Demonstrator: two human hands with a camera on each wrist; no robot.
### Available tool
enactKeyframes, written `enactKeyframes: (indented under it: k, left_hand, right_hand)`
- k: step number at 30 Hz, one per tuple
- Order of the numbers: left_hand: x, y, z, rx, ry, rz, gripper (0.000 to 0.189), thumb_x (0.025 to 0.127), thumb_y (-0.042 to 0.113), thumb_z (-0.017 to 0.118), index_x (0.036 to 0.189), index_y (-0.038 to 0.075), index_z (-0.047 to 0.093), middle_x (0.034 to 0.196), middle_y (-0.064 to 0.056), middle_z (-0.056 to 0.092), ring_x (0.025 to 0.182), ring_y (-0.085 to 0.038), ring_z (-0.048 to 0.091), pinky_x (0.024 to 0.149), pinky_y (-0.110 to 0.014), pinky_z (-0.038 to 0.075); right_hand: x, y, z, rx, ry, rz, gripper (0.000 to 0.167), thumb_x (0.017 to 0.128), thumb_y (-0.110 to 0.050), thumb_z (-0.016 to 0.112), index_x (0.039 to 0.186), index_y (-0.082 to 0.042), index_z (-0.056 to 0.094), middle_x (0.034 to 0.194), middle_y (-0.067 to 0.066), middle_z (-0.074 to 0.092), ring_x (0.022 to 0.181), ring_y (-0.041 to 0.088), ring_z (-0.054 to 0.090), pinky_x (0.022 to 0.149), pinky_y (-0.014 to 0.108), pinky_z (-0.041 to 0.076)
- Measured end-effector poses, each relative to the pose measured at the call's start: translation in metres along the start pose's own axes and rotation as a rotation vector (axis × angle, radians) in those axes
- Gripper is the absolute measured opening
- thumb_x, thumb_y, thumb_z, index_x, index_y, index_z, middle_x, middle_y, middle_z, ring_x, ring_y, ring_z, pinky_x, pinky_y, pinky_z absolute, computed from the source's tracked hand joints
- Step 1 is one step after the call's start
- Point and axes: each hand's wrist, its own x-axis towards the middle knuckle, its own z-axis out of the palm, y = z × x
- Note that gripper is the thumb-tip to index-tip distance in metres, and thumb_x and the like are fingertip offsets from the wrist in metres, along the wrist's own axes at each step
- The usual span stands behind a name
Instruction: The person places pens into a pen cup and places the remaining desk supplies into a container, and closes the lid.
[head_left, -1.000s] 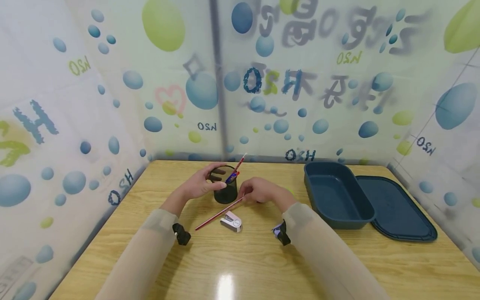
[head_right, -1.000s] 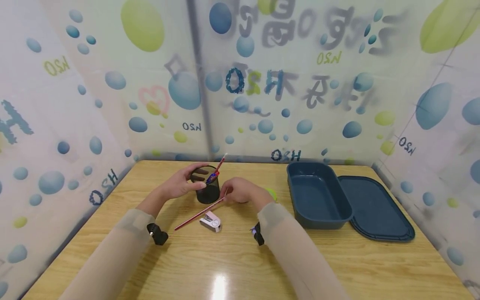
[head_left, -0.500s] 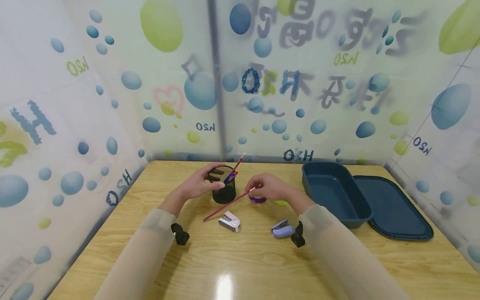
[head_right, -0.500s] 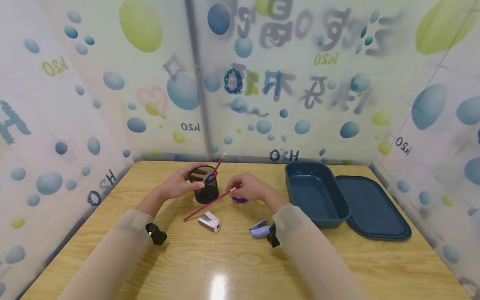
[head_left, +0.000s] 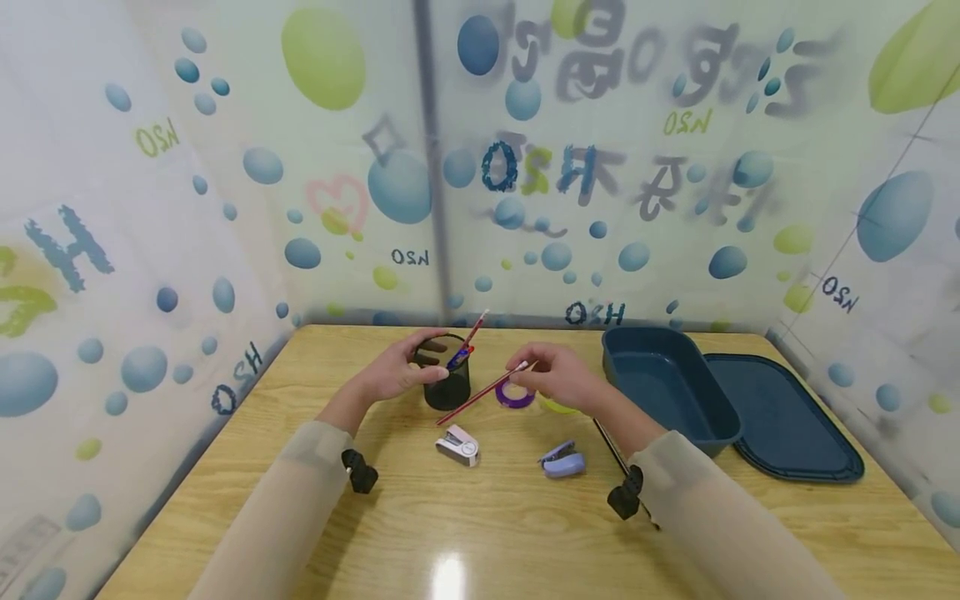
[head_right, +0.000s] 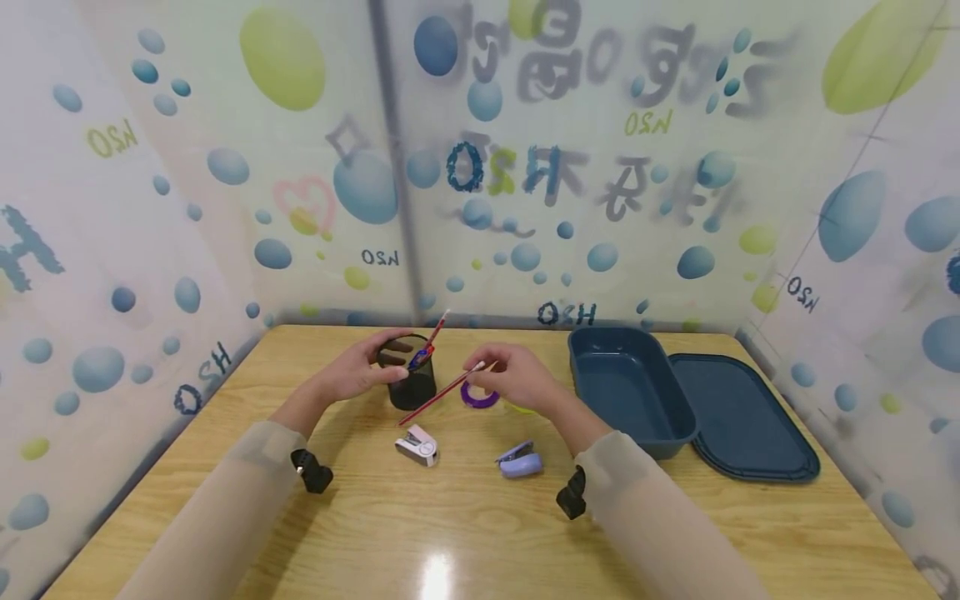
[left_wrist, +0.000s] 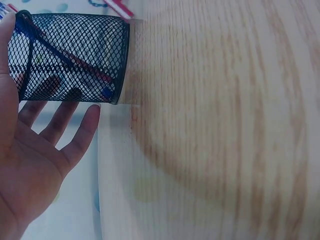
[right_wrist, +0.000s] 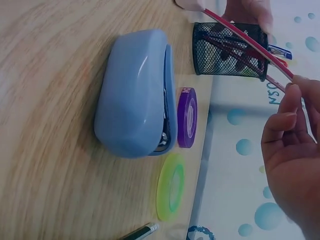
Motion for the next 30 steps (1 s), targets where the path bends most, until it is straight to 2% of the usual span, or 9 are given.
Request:
enactKeyframes:
  k: [3, 7, 12, 15, 18, 25, 30]
  left_hand:
    - [0.0, 0.0, 0.0, 0.003, 0.0, 0.003, 0.078, 0.104, 0.034, 0.079, 0.17, 0.02, 0.04, 0.162, -0.019, 0.057, 0.138, -0.039, 0.063, 0.107, -0.051, 0.056]
    - [0.0, 0.001, 0.001, -0.001, -0.002, 0.009, 0.078, 0.104, 0.033, 0.079, 0.17, 0.018, 0.04, 0.162, -0.021, 0.056, 0.142, -0.041, 0.06, 0.108, -0.052, 0.056]
    - [0.0, 0.001, 0.001, -0.004, -0.002, 0.004, 0.077, 0.104, 0.034, 0.078, 0.17, 0.02, 0.04, 0.162, -0.02, 0.056, 0.133, -0.039, 0.065, 0.106, -0.052, 0.057]
    - [0.0, 0.0, 0.001, 0.004, 0.0, 0.001, 0.078, 0.104, 0.036, 0.078, 0.17, 0.02, 0.039, 0.163, -0.018, 0.055, 0.138, -0.04, 0.062, 0.111, -0.057, 0.054]
    - [0.0, 0.0, 0.001, 0.001, -0.001, -0.001, 0.079, 0.104, 0.036, 0.078, 0.17, 0.02, 0.039, 0.164, -0.019, 0.054, 0.14, -0.042, 0.06, 0.112, -0.059, 0.053]
    - [0.0, -0.002, 0.0, -0.028, -0.01, -0.003, 0.077, 0.105, 0.032, 0.078, 0.17, 0.02, 0.039, 0.163, -0.024, 0.053, 0.135, -0.039, 0.064, 0.102, -0.047, 0.06]
    - [0.0, -0.001, 0.001, -0.022, -0.009, -0.003, 0.078, 0.105, 0.033, 0.078, 0.17, 0.019, 0.039, 0.163, -0.023, 0.054, 0.137, -0.039, 0.064, 0.102, -0.048, 0.059]
  right_hand:
    - [-0.007, -0.002, -0.004, 0.038, 0.033, 0.016, 0.024, 0.106, -0.027, 0.075, 0.125, -0.012, 0.075, 0.112, 0.007, 0.073, 0.097, 0.039, 0.068, 0.071, 0.03, 0.05]
    - [-0.017, -0.005, -0.012, 0.076, 0.068, 0.021, 0.025, 0.107, -0.032, 0.074, 0.127, -0.017, 0.074, 0.119, 0.009, 0.073, 0.092, 0.027, 0.065, 0.07, 0.029, 0.05]
    - [-0.026, -0.009, -0.027, 0.09, 0.143, -0.056, 0.024, 0.108, -0.034, 0.073, 0.127, -0.02, 0.074, 0.102, 0.008, 0.068, 0.083, 0.024, 0.061, 0.068, 0.029, 0.05]
    - [-0.03, -0.016, -0.038, 0.107, 0.187, -0.109, 0.022, 0.11, -0.03, 0.07, 0.129, -0.019, 0.074, 0.091, 0.006, 0.063, 0.076, 0.022, 0.059, 0.066, 0.029, 0.049]
    - [-0.034, -0.027, -0.048, 0.136, 0.223, -0.149, 0.021, 0.111, -0.026, 0.068, 0.129, -0.016, 0.073, 0.09, 0.005, 0.061, 0.075, 0.023, 0.057, 0.067, 0.029, 0.048]
    - [-0.029, -0.045, -0.06, 0.2, 0.285, -0.186, 0.022, 0.111, -0.028, 0.068, 0.131, -0.019, 0.072, 0.095, 0.003, 0.06, 0.073, 0.021, 0.053, 0.065, 0.028, 0.046]
    - [-0.018, -0.051, -0.058, 0.204, 0.343, -0.214, 0.024, 0.111, -0.029, 0.069, 0.131, -0.016, 0.072, 0.101, 0.004, 0.061, 0.069, 0.021, 0.053, 0.062, 0.026, 0.045]
